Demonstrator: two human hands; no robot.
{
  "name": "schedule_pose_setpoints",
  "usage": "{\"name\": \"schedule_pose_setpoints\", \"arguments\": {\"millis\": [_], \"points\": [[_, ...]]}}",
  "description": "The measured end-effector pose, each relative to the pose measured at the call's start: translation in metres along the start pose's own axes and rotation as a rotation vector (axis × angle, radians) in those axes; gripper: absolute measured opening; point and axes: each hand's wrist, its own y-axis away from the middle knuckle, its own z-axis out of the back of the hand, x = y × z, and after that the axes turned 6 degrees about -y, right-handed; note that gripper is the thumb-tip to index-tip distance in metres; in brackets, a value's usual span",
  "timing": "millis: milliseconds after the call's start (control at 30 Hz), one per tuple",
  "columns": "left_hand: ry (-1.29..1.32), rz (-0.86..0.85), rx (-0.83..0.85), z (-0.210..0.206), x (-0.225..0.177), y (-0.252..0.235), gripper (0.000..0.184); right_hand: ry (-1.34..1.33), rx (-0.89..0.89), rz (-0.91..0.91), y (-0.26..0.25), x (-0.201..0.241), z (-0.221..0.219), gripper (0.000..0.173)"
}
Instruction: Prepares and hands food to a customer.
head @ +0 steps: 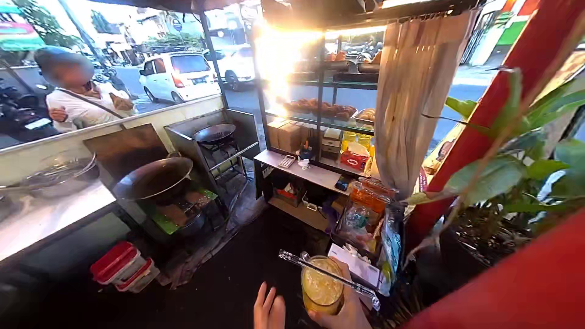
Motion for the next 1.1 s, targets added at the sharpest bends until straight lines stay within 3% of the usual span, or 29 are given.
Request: {"name": "schedule_pose_setpoints", "arguments": {"millis": [167, 367, 667, 800, 967, 1100], "points": [[-0.057, 0.241, 0.068, -0.094, -0.023, -0.162, 0.072, 0.002, -0.056, -0.018, -0.096, -0.058, 0.008, 0.111], [-0.048, 0.154, 0.327, -0.169, -0.001, -0.342, 0.053, 0.014, -0.216, -0.028, -0.228, -0.155, 0.016, 0.108], [-0.069, 0.096, 0.795, -0.311, 0.010, -0.591, 0.047, 0.108, -0.580, -0.014, -0.413, -0.287, 0.056, 0.106], [-0.105, 0.139, 0.945, -0.378, 0.042, -0.664, 0.044, 0.177, -0.700, -0.058, -0.462, -0.346, 0.088, 0.104], [-0.198, 0.197, 0.982, -0.442, 0.062, -0.725, 0.047, 0.164, -0.740, -0.271, -0.517, -0.373, 0.130, 0.103], [-0.214, 0.189, 1.112, -0.494, 0.070, -0.764, 0.049, 0.171, -0.833, -0.164, -0.546, -0.417, 0.164, 0.109]]}}
